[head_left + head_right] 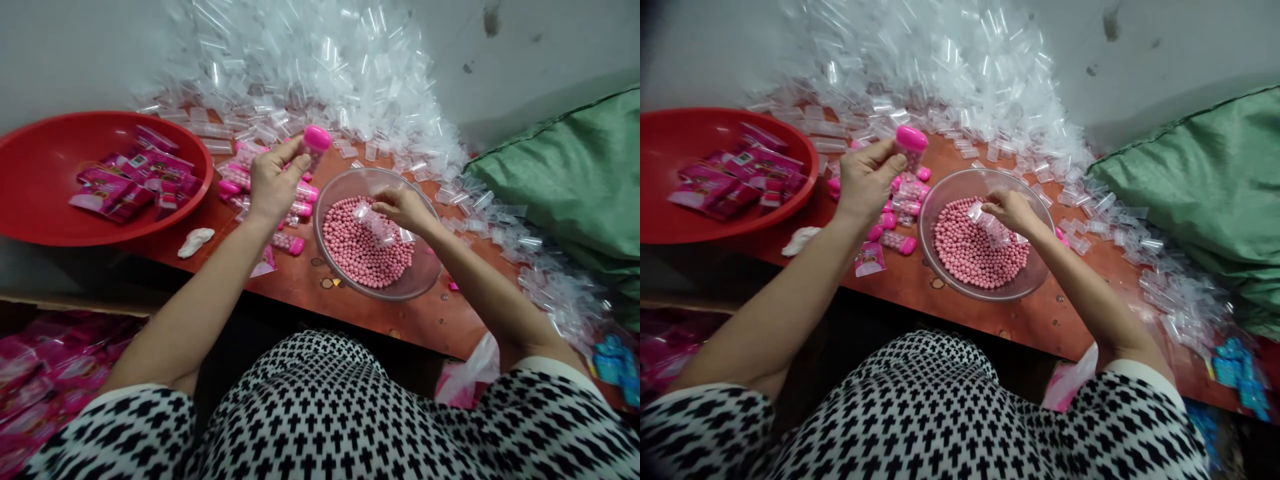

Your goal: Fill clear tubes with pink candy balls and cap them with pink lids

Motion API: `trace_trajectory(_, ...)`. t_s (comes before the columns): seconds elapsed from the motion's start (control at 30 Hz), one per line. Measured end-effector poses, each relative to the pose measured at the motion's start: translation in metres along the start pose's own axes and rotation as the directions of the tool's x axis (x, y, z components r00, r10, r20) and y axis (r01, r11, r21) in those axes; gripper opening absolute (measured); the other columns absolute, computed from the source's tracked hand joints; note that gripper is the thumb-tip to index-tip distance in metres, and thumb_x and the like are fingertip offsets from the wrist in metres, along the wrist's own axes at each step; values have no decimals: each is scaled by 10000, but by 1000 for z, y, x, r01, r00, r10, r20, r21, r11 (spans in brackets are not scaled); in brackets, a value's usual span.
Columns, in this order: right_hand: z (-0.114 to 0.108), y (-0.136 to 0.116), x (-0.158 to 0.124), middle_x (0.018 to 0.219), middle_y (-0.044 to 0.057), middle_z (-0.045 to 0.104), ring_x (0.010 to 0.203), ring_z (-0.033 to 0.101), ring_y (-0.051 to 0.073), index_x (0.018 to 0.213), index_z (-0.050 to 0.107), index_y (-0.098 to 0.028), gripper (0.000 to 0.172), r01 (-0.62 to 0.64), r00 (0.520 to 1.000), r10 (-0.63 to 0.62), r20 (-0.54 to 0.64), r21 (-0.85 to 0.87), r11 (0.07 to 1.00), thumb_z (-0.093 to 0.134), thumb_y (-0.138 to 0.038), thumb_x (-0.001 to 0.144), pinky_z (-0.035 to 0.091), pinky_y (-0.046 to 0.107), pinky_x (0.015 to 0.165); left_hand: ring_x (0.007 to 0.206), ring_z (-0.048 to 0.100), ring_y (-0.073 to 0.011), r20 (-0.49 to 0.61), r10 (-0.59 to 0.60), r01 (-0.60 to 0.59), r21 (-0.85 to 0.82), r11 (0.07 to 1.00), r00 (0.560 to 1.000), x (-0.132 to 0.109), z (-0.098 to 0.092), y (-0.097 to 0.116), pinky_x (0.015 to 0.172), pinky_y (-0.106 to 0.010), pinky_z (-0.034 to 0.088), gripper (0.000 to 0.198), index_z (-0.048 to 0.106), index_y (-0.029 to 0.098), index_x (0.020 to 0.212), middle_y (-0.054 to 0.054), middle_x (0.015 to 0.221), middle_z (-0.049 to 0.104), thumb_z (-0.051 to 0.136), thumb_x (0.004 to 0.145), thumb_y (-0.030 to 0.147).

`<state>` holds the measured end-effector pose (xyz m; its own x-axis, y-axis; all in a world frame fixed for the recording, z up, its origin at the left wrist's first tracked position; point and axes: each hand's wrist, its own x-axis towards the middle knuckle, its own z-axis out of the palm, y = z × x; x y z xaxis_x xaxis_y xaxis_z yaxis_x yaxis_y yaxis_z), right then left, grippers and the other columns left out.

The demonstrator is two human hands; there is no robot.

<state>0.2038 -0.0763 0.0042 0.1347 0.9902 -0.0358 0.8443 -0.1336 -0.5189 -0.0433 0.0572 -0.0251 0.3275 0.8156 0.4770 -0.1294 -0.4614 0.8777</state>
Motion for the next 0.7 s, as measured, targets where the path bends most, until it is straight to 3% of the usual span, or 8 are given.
trace_trajectory(0.07,11,4,12,958,101,760,914,687,244,1030,726,-179,230,18,1000,-15,12,-307,951,667,-363,904,517,348,795,1264,619,-239,-48,22,-17,100,995,999,5,-13,-17,1155,-431,455,397,677,201,1268,-43,1297,711,732,897,331)
trace_trajectory(0.13,21,5,20,1091,134,752,1028,664,267,1137,713,-195,251,147,989,-123,81,-456,878,637,-285,915,505,350,807,1294,602,-244,-50,30,-21,167,986,998,-4,-19,-25,1171,-419,432,413,681,233,1271,-54,1328,693,753,872,311)
trace_trajectory(0.27,25,3,29,1168,118,738,1091,619,253,1202,689,-219,284,456,887,-319,333,-536,710,570,-219,944,488,337,801,1302,594,-258,73,27,-42,208,977,997,-40,-10,-13,1185,-444,406,348,715,251,1238,-60,1312,703,710,896,317)
trace_trajectory(0.43,22,0,37,1060,172,740,960,622,255,1086,707,-136,243,504,861,-249,443,-676,537,497,-161,965,427,322,701,1287,600,-266,208,6,-51,212,976,978,-67,6,2,1154,-466,434,341,733,215,1217,-57,1242,740,664,917,360)
trace_trajectory(0.5,29,-7,35,1024,187,736,950,619,266,1040,707,-111,269,567,820,-277,500,-654,501,448,-127,969,420,338,705,1286,601,-265,233,-9,-39,201,979,972,-70,8,2,1153,-471,434,333,734,213,1217,-56,1235,744,648,927,351)
trace_trajectory(0.6,47,-18,27,1011,183,732,951,619,254,1021,694,-96,228,676,722,-359,591,-494,547,490,-132,926,436,346,780,1282,602,-259,240,-26,-25,207,978,970,-73,7,-1,1154,-463,434,325,736,222,1214,-53,1249,739,644,927,342)
trace_trajectory(0.63,53,-21,23,1021,182,730,941,622,247,1039,686,-94,217,671,718,-374,588,-438,598,533,-154,897,441,344,798,1273,606,-257,239,-28,-25,214,977,971,-73,6,-1,1148,-455,440,326,735,218,1214,-58,1246,739,646,926,341)
trace_trajectory(0.7,60,-24,16,1031,161,725,900,629,230,1087,664,-104,276,573,774,-365,518,-326,752,611,-209,838,454,335,796,1260,610,-253,224,-17,-37,236,971,975,-73,3,2,1132,-439,455,322,733,209,1211,-64,1238,740,648,924,327)
